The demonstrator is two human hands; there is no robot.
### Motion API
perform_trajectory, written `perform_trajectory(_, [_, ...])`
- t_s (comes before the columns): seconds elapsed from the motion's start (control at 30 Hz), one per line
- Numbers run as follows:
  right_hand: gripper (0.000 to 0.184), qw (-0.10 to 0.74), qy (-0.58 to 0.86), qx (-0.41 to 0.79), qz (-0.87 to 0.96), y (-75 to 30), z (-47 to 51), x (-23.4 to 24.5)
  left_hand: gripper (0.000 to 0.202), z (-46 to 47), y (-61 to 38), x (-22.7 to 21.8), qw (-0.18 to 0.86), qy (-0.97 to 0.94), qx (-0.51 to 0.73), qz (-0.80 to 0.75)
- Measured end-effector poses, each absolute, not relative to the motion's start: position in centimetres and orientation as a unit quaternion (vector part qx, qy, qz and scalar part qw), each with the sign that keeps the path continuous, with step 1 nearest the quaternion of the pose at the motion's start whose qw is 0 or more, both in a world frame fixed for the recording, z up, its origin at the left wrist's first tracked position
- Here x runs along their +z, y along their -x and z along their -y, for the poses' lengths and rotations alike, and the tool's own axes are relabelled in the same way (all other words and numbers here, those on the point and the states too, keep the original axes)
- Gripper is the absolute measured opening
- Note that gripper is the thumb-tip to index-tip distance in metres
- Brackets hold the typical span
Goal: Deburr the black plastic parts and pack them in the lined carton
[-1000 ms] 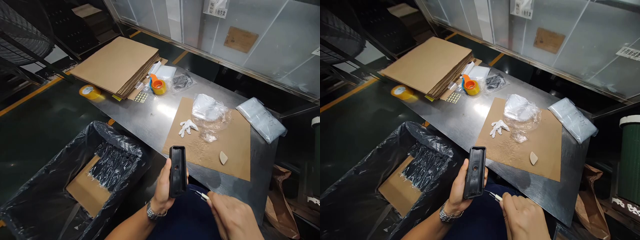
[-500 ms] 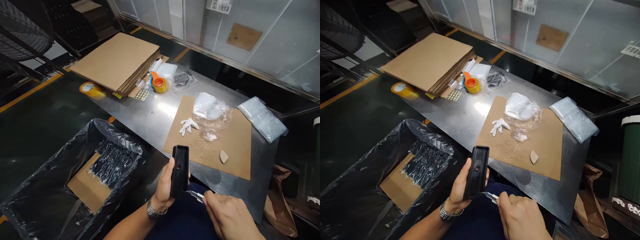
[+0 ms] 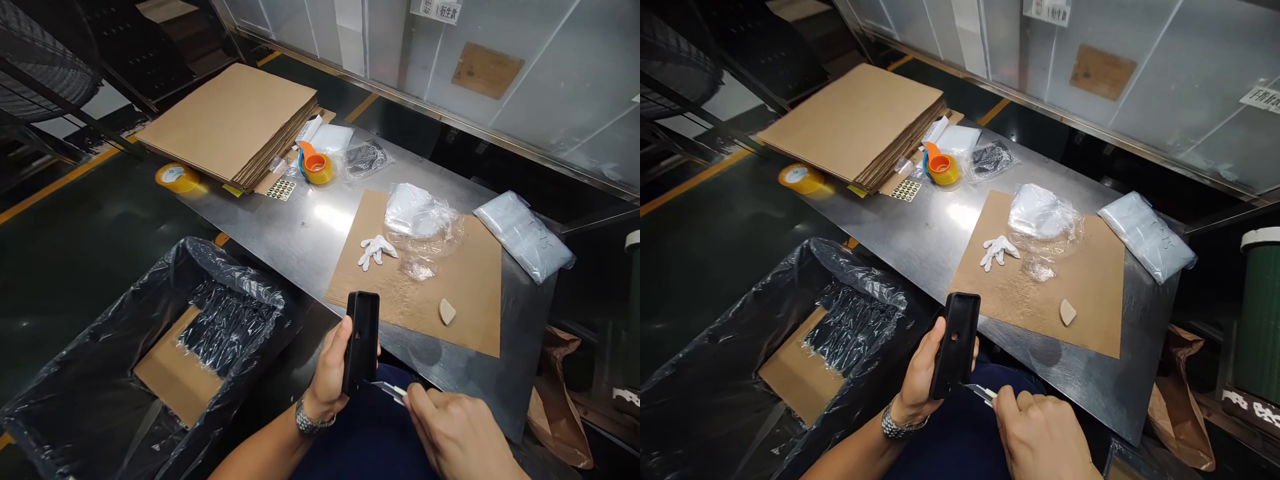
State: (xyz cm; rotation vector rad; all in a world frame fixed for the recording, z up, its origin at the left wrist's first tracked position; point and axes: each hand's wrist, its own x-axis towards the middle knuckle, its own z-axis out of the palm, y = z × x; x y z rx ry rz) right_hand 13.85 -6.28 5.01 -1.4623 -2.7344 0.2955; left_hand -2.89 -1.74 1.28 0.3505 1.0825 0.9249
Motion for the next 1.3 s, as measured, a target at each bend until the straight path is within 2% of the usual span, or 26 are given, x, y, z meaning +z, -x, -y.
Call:
perform_trajectory(0.3, [0.031,0.009,0.493,0.122,0.861,-13.5,6.8,4.1,0.049,2.2,3.0,0.9,0.715,-0.174,0.451,-0.506])
perform_trajectory(0.4, [0.033,0.007,0.52,0.17,0.837,-13.5,7.1,3.7,0.049,2.3,2.9,0.8,0.698,-0.186,0.472,-0.506])
perform_trajectory(0.47, [0.034,0.003,0.539,0.252,0.804,-13.7,6.9,3.7,0.05,2.3,2.9,0.7,0.692,-0.183,0.484,-0.504])
perform_trajectory(0.53, [0.037,0.018,0.546,0.39,0.741,-13.9,6.4,3.9,0.052,2.2,2.8,0.7,0.696,-0.166,0.496,-0.492])
perform_trajectory(0.63, [0.041,0.079,0.527,0.603,0.593,-14.2,5.7,4.2,0.054,1.9,2.7,0.8,0.71,-0.139,0.504,-0.472])
perform_trajectory(0.7, [0.042,0.122,0.52,0.665,0.522,-14.2,5.5,4.3,0.056,1.8,2.6,0.9,0.714,-0.126,0.504,-0.469])
perform_trajectory(0.83, [0.035,0.155,0.524,0.649,0.529,-14.0,5.7,4.9,0.056,1.8,2.3,0.9,0.716,-0.097,0.519,-0.458])
perform_trajectory(1.07, [0.03,0.012,0.498,0.558,0.663,-13.4,5.8,6.4,0.059,1.7,1.9,0.6,0.68,-0.119,0.558,-0.461])
perform_trajectory(1.3, [0.028,-0.011,0.493,0.561,0.664,-12.7,5.4,6.6,0.058,1.8,2.0,0.3,0.673,-0.122,0.568,-0.458])
